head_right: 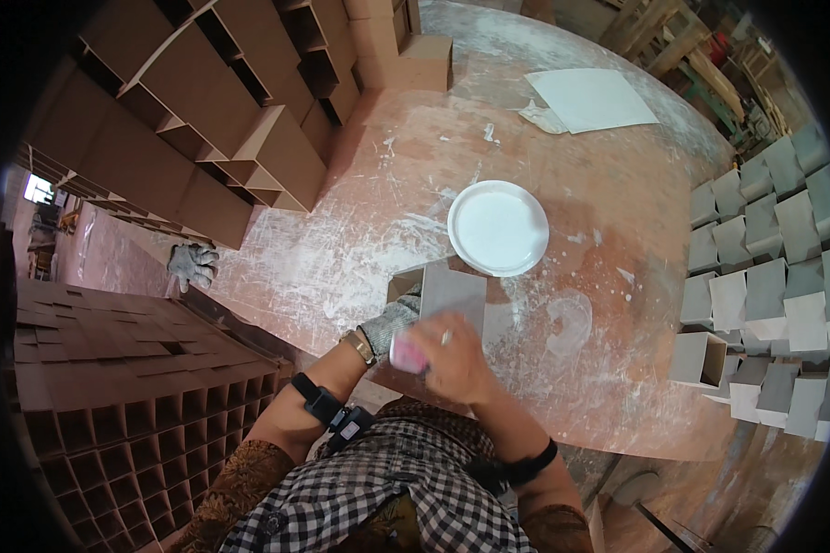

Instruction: The recorder is polishing or applying a finish to the interior and exterior of small wooden box components using a cloth or pad.

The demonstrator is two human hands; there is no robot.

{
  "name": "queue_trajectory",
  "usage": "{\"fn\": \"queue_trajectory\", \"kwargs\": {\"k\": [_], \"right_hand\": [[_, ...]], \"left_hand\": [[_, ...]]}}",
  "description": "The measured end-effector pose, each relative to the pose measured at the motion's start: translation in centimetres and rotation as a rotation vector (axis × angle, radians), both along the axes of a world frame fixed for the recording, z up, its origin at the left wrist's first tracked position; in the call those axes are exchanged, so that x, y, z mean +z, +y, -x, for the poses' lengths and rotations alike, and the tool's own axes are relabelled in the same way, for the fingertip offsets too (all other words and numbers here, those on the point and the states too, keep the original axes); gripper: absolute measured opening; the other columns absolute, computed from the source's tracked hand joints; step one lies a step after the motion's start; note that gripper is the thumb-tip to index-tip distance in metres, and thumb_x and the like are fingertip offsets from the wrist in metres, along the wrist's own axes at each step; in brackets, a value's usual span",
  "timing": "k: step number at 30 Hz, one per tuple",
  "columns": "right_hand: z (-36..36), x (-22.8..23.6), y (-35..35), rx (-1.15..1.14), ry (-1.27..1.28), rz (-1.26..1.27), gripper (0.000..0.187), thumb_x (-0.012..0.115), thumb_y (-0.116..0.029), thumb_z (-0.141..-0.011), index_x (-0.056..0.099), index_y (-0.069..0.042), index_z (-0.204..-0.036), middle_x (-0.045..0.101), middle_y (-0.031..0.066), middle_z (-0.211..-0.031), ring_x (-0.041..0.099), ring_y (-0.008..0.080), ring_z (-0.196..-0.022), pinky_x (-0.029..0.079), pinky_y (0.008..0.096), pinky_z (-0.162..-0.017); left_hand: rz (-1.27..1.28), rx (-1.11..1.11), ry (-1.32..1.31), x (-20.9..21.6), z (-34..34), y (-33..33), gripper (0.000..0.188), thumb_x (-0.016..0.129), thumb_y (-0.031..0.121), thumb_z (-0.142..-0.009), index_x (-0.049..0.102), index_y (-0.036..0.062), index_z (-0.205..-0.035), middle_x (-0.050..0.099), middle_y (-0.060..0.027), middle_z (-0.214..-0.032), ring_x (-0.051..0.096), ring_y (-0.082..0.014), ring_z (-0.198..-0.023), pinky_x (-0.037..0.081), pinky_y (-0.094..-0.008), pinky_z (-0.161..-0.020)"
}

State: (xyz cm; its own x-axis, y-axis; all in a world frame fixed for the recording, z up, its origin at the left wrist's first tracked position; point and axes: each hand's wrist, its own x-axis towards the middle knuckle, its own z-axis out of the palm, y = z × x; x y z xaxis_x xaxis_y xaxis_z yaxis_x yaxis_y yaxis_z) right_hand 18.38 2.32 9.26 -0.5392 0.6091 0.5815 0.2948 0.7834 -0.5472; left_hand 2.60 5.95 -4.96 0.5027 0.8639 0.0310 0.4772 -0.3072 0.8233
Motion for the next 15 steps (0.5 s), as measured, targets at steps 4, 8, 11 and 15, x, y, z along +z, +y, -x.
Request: {"fn": "queue_trajectory", "kwargs": {"k": [4,8,11,15], "right_hand": [[2.0,-0.6,7.2,-0.311,0.108,0.102,0.038,0.064,-0.005,-0.069,0.062,-0.007,-0.107,0.061,0.0142,-0.095,0.056,0.0333,-0.085,0.044,0.0422,-0.074],[2.4,0.0,5.0,-0.235,0.054,0.014,0.038,0.063,-0.002,-0.067,0.063,-0.006,-0.105,0.062,0.0122,-0.094,0.057,0.0327,-0.084,0.044,0.0429,-0.071],[1.3,0.4,-0.6,-0.074,0.003,-0.015,0.044,0.064,-0.002,-0.063,0.063,-0.005,-0.107,0.062,0.0102,-0.093,0.057,0.0317,-0.082,0.043,0.042,-0.071],[-0.6,-0.8,-5.3,0.029,-0.034,0.099,0.048,0.065,0.0,-0.061,0.062,-0.004,-0.109,0.061,0.0098,-0.093,0.058,0.032,-0.082,0.043,0.0428,-0.069]], "left_hand": [[-0.093,-0.048,0.237,3.4,0.3,-0.5,0.037,0.054,0.022,-0.089,0.056,0.0061,-0.122,0.054,-0.0179,-0.126,0.048,-0.0288,-0.119,0.038,-0.0377,-0.102],[0.0,-0.026,0.119,6.5,0.8,-0.7,0.039,0.053,0.024,-0.088,0.056,0.0049,-0.122,0.054,-0.0193,-0.126,0.051,-0.0329,-0.116,0.039,-0.0393,-0.1],[-0.002,-0.091,0.171,7.6,1.2,-0.8,0.041,0.054,0.025,-0.088,0.055,0.0043,-0.123,0.054,-0.0197,-0.126,0.051,-0.0334,-0.116,0.04,-0.0393,-0.1],[-0.012,-0.17,0.221,7.7,1.3,-0.8,0.044,0.054,0.027,-0.088,0.053,0.0026,-0.125,0.051,-0.0213,-0.128,0.048,-0.0347,-0.119,0.037,-0.0396,-0.102]]}}
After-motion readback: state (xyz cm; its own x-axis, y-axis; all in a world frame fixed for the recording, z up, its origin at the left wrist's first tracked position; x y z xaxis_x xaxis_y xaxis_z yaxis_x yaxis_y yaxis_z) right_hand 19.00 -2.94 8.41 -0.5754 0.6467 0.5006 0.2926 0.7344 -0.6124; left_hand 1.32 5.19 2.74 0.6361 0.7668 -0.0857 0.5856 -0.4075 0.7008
